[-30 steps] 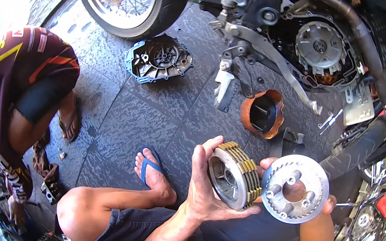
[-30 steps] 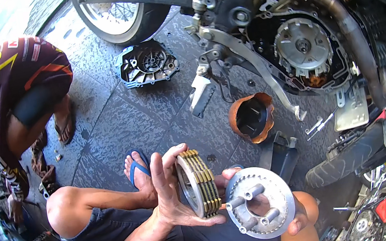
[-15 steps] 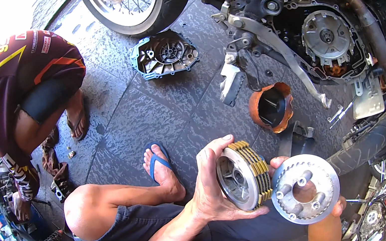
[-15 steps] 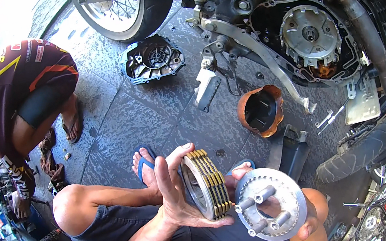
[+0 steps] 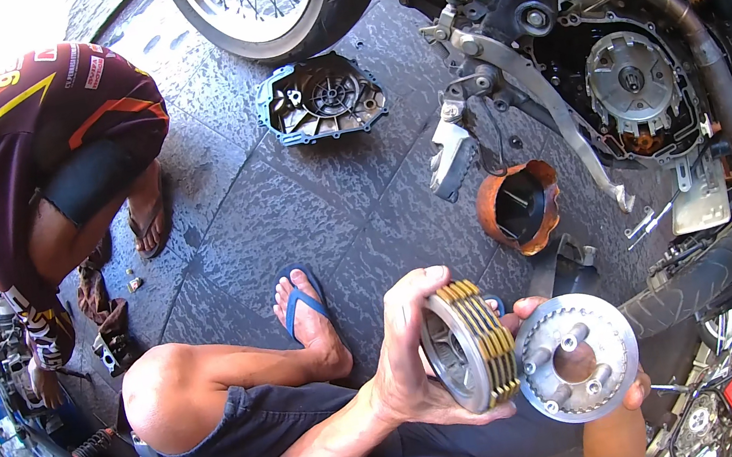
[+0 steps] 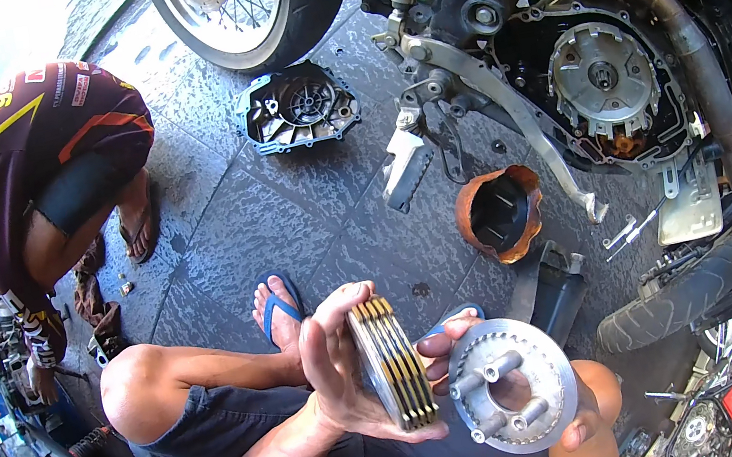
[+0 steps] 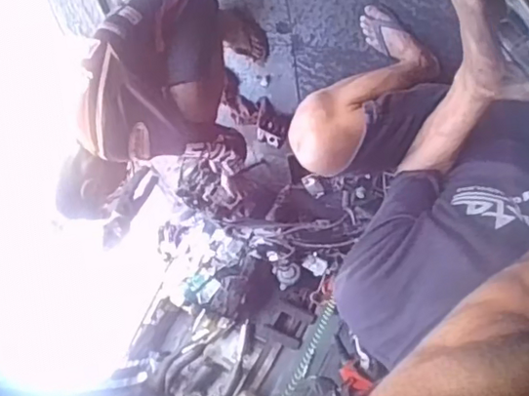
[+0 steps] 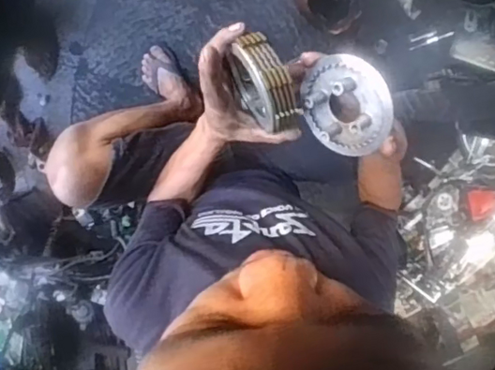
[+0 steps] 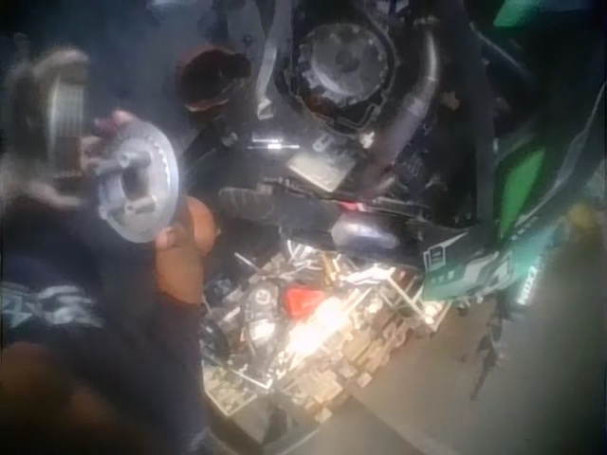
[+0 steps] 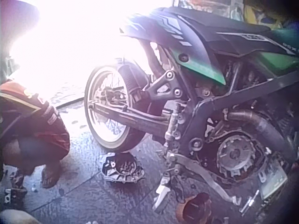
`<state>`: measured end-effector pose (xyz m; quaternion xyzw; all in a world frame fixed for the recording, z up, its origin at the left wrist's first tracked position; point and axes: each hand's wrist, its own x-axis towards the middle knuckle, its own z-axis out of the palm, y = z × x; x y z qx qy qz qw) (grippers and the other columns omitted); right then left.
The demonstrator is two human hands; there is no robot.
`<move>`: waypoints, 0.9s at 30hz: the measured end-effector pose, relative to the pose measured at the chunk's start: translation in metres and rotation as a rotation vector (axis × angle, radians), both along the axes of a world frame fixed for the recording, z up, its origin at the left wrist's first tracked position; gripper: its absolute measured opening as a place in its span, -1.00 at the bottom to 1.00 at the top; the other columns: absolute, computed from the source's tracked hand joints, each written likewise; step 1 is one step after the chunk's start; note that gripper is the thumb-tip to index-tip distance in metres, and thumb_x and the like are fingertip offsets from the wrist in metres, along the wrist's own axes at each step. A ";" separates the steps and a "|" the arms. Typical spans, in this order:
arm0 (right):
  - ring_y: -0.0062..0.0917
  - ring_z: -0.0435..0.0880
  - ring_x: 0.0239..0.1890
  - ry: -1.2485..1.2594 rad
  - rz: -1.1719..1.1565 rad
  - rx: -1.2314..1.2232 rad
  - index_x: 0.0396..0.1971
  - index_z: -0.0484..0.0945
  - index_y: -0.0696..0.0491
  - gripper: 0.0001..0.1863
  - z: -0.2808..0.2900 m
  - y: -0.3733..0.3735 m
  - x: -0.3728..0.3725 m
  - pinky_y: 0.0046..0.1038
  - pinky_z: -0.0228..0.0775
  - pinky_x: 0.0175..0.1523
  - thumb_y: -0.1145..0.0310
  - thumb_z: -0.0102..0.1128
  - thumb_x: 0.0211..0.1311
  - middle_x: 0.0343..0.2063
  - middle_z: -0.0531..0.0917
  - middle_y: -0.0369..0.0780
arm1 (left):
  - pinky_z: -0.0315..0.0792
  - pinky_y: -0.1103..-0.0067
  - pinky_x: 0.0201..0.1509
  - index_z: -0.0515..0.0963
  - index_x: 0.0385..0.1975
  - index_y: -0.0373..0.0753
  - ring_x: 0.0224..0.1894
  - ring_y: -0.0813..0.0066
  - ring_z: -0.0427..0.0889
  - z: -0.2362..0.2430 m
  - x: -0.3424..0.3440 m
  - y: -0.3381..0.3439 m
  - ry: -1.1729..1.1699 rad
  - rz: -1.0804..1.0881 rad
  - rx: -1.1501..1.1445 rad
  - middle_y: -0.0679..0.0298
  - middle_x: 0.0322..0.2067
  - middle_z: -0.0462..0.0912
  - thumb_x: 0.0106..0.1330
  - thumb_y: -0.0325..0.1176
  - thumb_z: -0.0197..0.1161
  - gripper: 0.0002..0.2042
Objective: The person holds and aligns a clutch hub and its internal gear, fitting friction plates one by one onto the hub before checking the assembly.
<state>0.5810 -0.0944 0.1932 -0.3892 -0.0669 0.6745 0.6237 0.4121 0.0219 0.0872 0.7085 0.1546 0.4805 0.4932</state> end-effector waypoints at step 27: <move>-0.21 0.32 0.45 -0.465 0.241 0.224 0.54 -0.11 0.33 0.51 -0.025 0.001 0.003 -0.14 0.09 0.55 -0.03 0.77 -0.28 0.43 0.27 0.06 | 0.48 0.25 0.31 0.47 0.24 -0.21 0.16 0.25 0.62 -0.028 0.006 -0.015 -0.814 -0.731 -1.739 0.09 0.12 0.64 0.36 0.34 0.19 -0.27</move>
